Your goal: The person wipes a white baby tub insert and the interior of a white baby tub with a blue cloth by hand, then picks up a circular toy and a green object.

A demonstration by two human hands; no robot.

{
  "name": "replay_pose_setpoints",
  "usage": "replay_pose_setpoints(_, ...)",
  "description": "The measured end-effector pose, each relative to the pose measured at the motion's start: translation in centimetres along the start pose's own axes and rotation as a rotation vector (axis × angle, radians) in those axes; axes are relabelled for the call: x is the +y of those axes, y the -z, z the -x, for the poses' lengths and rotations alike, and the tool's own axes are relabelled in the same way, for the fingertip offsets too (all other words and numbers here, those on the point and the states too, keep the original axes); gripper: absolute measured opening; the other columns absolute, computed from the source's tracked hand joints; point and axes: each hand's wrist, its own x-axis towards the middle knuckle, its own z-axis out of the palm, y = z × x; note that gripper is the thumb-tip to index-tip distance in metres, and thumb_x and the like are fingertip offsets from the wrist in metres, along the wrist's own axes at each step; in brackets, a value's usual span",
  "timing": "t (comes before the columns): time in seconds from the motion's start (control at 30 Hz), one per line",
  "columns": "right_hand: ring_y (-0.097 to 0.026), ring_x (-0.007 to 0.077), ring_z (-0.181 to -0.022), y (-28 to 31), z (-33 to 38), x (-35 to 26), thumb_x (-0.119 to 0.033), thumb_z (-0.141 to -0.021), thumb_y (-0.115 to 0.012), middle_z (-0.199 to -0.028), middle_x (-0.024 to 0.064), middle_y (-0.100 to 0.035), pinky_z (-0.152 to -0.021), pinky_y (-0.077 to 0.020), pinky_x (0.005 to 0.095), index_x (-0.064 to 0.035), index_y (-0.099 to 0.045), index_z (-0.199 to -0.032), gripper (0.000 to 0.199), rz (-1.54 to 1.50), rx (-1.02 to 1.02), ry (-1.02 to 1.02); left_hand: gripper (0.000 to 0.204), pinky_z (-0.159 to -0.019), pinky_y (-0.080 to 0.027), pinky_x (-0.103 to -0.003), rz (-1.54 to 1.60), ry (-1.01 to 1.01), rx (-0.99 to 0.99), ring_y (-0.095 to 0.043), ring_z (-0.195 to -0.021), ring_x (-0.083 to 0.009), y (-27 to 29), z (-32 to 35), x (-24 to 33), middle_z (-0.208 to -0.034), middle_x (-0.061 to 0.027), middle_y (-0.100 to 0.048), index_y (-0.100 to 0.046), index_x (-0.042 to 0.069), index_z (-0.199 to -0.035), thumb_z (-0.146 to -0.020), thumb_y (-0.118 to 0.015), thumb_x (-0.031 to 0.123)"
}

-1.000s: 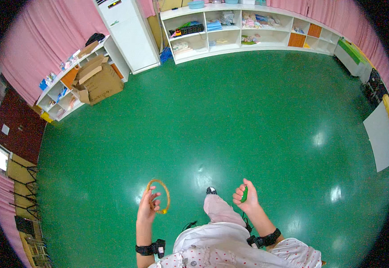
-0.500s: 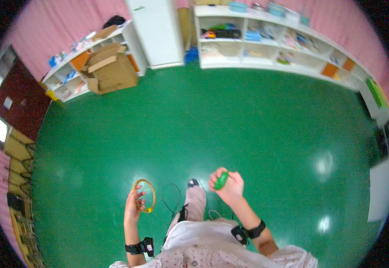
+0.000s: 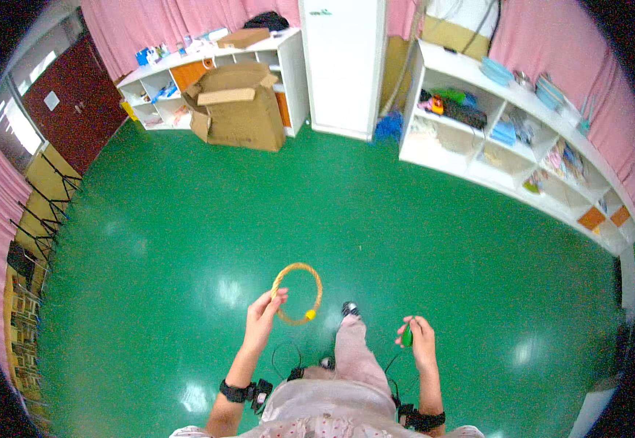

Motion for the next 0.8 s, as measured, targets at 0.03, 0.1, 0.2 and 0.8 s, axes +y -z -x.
replay_pose_setpoints(0.03,-0.056,0.0159,-0.061,-0.8,-2.2,-1.3,-0.019,-0.086,-0.037,-0.075,0.0082,-0.056,-0.049,-0.0431,0.0259,-0.0052,-0.046,-0.099,0.022,-0.047,-0.040,-0.038,0.026,-0.069,-0.041,-0.023,0.046,0.034,0.070,-0.052,-0.081,-0.0090,0.8,-1.9,-0.5,-0.088,-0.0013,-0.058,-0.057,0.004,-0.102,-0.085,-0.049,0.023)
replay_pose_setpoints(0.1,-0.057,0.0154,-0.066,-2.5,-7.7,-3.8,-0.016,-0.085,-0.037,-0.079,0.0082,-0.056,-0.051,-0.0441,0.0253,-0.0050,-0.045,-0.103,0.022,-0.072,-0.062,-0.005,0.026,-0.068,-0.041,-0.023,0.040,0.133,0.104,-0.052,-0.081,-0.0085,2.4,-6.1,-1.4,-0.088,-0.0010,-0.058,-0.057,0.004,-0.101,-0.085,-0.050,0.023)
replay_pose_setpoints(0.2,-0.057,0.0164,-0.078,-5.8,-15.4,-7.5,-0.005,-0.082,-0.040,-0.091,0.0089,-0.055,-0.062,-0.0476,0.0273,-0.0055,-0.040,-0.111,0.030,0.039,-0.123,0.000,0.024,-0.064,-0.042,-0.022,0.104,0.285,0.152,-0.052,-0.080,-0.0073,5.1,-11.5,-1.7,-0.088,0.0000,-0.058,-0.058,0.007,-0.100,-0.084,-0.051,0.023)
replay_pose_setpoints(0.8,-0.058,0.0194,-0.081,-44.6,-43.4,-19.6,-0.009,-0.082,-0.047,-0.094,0.0099,-0.056,-0.063,-0.0493,0.0294,-0.0075,-0.037,-0.115,0.035,0.025,-0.608,-0.292,0.022,-0.057,-0.039,-0.020,0.049,0.266,0.822,-0.051,-0.071,-0.0047,27.9,-38.1,-1.7,-0.081,0.0030,-0.057,-0.059,0.009,-0.097,-0.082,-0.054,0.023)
